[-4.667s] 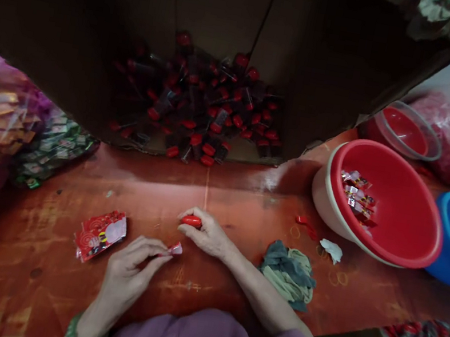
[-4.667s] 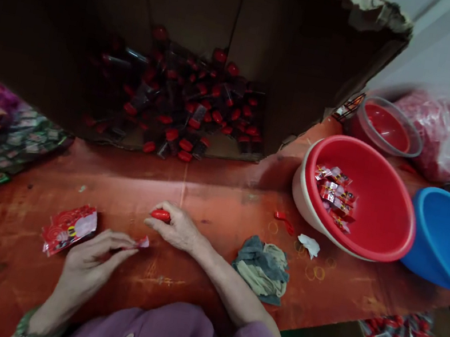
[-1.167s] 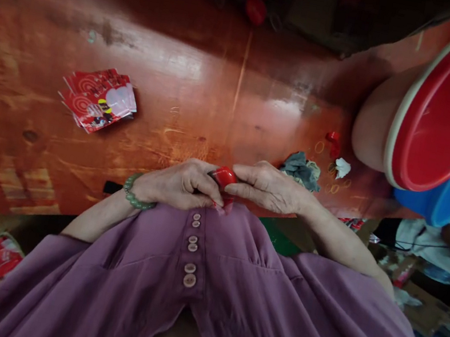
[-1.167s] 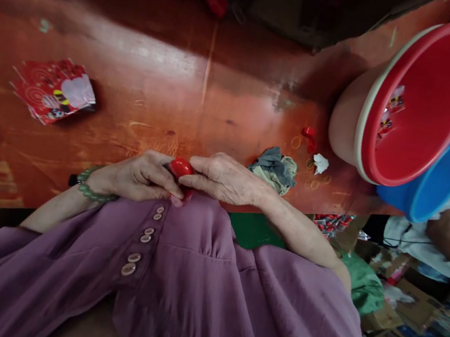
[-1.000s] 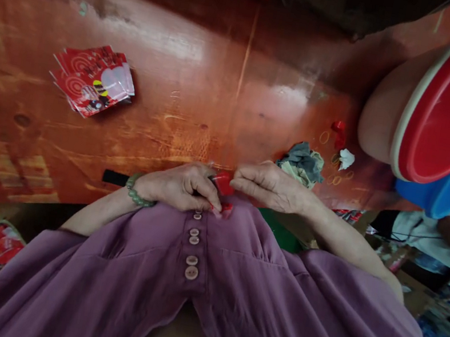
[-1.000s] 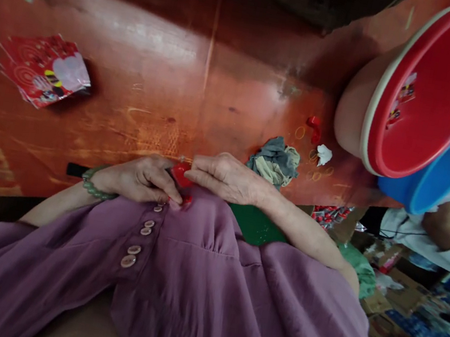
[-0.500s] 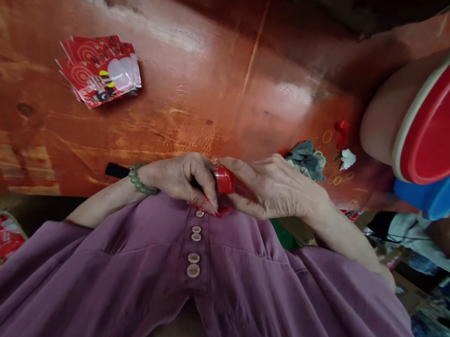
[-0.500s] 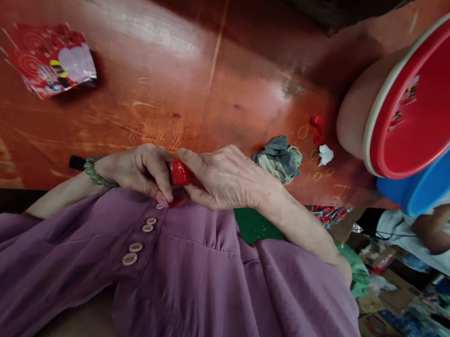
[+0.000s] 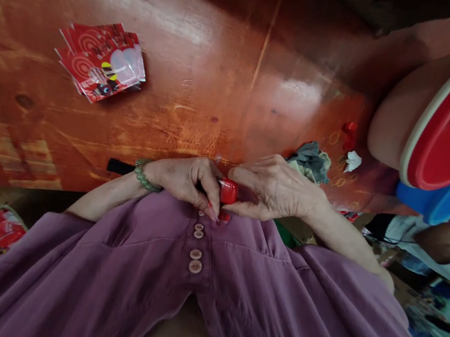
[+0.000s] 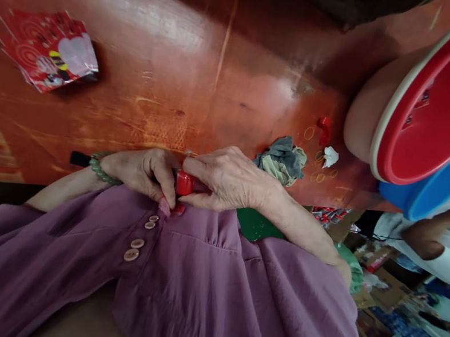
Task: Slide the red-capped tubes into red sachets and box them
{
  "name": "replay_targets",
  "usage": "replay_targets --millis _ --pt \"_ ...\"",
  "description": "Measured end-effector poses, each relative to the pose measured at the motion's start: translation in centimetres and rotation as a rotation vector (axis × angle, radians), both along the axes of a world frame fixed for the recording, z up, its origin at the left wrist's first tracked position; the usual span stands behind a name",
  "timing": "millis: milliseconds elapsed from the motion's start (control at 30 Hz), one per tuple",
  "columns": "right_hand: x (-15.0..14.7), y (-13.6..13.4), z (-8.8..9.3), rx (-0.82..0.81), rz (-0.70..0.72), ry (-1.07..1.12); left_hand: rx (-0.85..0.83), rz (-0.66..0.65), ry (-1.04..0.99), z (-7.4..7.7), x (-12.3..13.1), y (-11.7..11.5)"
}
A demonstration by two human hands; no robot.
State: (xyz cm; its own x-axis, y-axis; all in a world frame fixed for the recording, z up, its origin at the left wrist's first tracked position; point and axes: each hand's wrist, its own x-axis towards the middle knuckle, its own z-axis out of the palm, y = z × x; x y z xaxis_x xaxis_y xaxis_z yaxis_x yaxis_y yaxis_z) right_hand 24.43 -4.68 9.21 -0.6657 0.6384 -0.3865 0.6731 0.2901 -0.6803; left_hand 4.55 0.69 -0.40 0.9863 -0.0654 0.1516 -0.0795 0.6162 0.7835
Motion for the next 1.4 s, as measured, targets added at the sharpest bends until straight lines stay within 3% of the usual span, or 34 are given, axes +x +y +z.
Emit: replay_targets --millis 167,300,567,700,833,933,1100,1200,1267,1400 --pt "-0.2 0.6 0.4 0.016 0.003 -0.121 0.054 0.101 0.063 -0.3 -0.2 0.3" --pt "-0.5 0.8 0.6 -0.034 0.032 -0.204 0.103 0.089 0.089 -0.6 -0.1 0.4" --pt "0.2 1.2 1.3 -0.271 -0.003 -0.027 0.051 0.000 0.011 -1.1 0.2 0.3" --pt "0.9 1.8 0.8 -0.359 -0.178 0.138 0.070 -0.003 0.003 -0.9 0.0 0.9" --pt "1.0 1.7 -0.6 -0.252 -0.340 0.236 0.138 0.033 -0.004 -0.5 -0.2 1.3" --pt "0.1 1.2 -2.1 -0.183 -0.554 0.324 0.164 0.081 0.003 -0.3 -0.3 1.3" --pt "-1.6 0.1 -4.3 -0.377 -1.023 0.667 0.164 0.241 0.020 -0.3 -1.2 1.5" --pt "-2.2 -1.1 -4.6 -0.475 -1.157 0.792 0.241 0.308 0.012 -0.4 -1.5 1.6" --pt "-2.7 -1.9 -4.1 -0.406 -1.183 0.804 0.290 0.348 -0.011 -0.4 -1.4 1.7" --pt "-4.3 -3.0 -2.9 -0.021 -1.185 0.656 0.296 0.441 -0.026 -0.5 -1.0 1.7"
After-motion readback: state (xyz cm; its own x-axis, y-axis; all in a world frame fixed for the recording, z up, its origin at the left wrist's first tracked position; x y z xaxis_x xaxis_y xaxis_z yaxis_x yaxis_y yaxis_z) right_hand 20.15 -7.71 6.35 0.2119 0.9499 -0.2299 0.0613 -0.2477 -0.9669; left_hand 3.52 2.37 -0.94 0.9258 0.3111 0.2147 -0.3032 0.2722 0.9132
